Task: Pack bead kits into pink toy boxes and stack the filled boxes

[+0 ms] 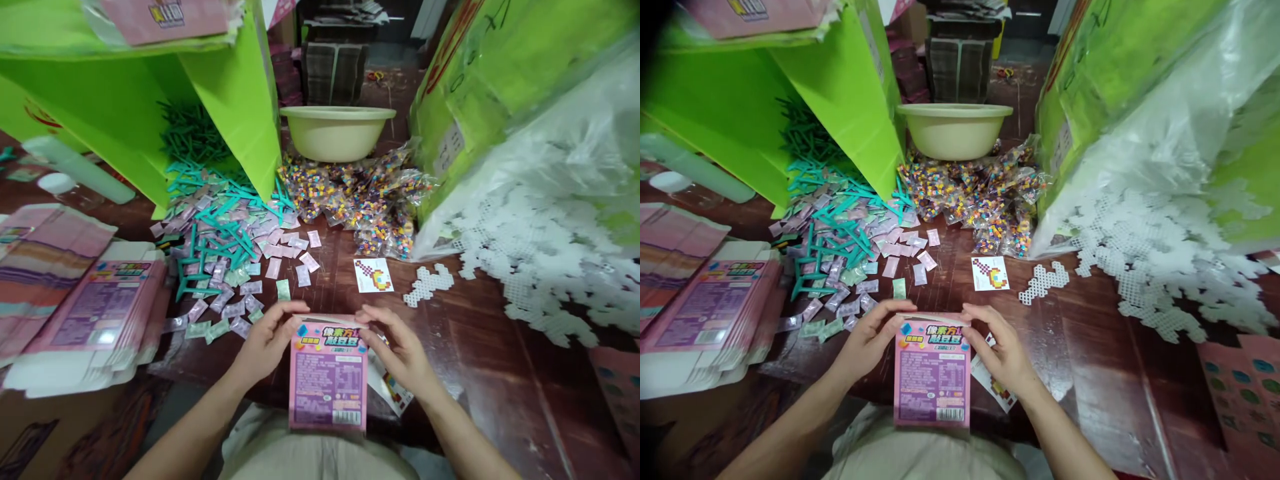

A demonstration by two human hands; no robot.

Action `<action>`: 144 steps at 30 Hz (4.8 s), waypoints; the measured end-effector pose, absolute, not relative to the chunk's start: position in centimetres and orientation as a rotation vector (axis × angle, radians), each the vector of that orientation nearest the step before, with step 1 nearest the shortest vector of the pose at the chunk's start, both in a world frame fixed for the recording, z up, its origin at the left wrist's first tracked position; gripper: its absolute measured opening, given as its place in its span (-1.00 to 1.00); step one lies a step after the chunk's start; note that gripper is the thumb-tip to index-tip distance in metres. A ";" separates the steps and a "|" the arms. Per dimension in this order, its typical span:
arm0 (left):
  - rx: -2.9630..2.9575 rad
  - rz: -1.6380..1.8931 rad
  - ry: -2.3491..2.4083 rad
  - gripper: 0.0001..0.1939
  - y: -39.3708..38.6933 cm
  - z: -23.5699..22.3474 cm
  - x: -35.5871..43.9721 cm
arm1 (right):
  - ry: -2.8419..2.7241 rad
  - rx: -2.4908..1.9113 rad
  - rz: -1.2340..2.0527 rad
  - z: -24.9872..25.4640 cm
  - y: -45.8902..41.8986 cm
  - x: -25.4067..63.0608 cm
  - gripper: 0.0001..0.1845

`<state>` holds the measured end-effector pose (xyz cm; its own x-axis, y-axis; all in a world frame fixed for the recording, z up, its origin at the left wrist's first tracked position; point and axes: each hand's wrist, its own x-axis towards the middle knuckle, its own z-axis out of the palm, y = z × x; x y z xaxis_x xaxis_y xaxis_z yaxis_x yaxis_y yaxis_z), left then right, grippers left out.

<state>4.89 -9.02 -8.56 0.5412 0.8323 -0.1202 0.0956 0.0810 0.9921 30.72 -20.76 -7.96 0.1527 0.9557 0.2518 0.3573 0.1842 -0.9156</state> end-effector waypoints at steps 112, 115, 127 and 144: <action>0.855 0.718 1.186 -0.24 -10.2 -10.9 4.1 | -1.087 -2.778 0.330 -10.0 -18.5 43.4 -0.04; 0.858 0.699 1.227 -0.21 -10.3 -10.9 4.4 | -1.237 -2.433 0.340 -10.4 -19.8 43.5 0.11; 0.842 0.689 1.180 -0.31 -10.7 -10.8 5.6 | -1.806 -2.024 0.211 -11.8 -13.5 44.0 0.11; 0.915 0.642 1.099 -0.31 -11.4 -9.7 6.0 | -1.090 -2.586 0.320 -10.9 -16.7 43.1 -0.05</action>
<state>5.96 -11.42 -9.70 0.3430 0.8172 -0.4632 -0.0016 0.4937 0.8697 43.13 -16.72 -10.91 0.6846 0.7243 -0.0818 0.6538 -0.6598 -0.3705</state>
